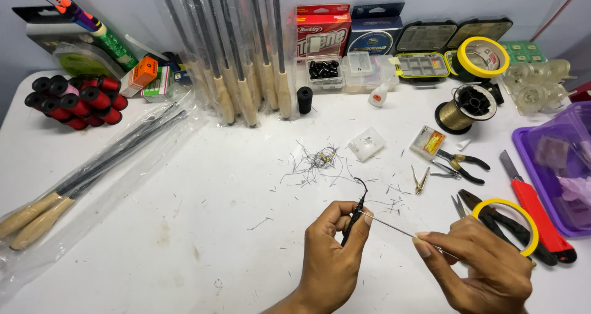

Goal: Wrapping fine thread around a guide on a fishing rod blank to secure it in place.

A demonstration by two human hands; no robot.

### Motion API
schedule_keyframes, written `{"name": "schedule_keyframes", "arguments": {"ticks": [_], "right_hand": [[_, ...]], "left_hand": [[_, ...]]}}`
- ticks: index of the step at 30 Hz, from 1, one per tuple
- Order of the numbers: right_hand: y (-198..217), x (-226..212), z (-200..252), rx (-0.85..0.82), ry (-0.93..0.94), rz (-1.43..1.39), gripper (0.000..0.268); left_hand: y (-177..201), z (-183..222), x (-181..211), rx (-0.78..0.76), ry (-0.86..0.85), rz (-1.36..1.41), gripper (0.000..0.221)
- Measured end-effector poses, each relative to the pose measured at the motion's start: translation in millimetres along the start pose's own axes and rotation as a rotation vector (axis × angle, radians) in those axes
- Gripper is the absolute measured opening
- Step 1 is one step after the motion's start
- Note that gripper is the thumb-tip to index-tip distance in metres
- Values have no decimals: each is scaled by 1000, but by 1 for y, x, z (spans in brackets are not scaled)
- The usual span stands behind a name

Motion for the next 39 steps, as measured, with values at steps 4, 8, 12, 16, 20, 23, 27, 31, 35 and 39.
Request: {"name": "schedule_keyframes", "arguments": {"ticks": [4, 8, 12, 16, 20, 23, 27, 31, 35, 39], "right_hand": [[-1, -3, 2, 52, -68, -12, 11], [2, 8, 7, 45, -57, -43, 12], [10, 33, 13, 59, -89, -5, 6], [6, 81, 12, 78, -207, 34, 10], [-17, 114, -4, -11, -426, 7, 13], [-34, 138, -6, -154, -534, 75, 15], [-53, 166, 0, -360, -629, 268, 21], [-60, 165, 3, -411, -587, 342, 20], [-61, 159, 0, -459, -603, 400, 22], [-55, 121, -5, -321, -462, 163, 17]], "left_hand": [[1, -1, -1, 7, -8, -7, 14], [1, -1, -1, 0, -31, -10, 16], [1, -1, -1, -7, -27, -7, 16], [2, -1, 1, -10, -15, -4, 17], [2, 0, 2, -14, -26, 2, 16], [2, 0, 2, -15, -26, 11, 15], [3, 1, 4, -23, -4, 24, 16], [4, 2, 5, -24, -16, 17, 16], [3, 2, 5, -22, -29, 21, 16], [2, 4, 6, -23, -33, -2, 15]]}}
Point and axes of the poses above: each hand's wrist, its own z-axis away from the middle knuckle, its own y-axis out of the back of the hand, x = y × z, the point moved 1 cm from there along -z, towards the middle knuckle, and after that the axes turned 9 degrees about -z, right-handed, at the moved point
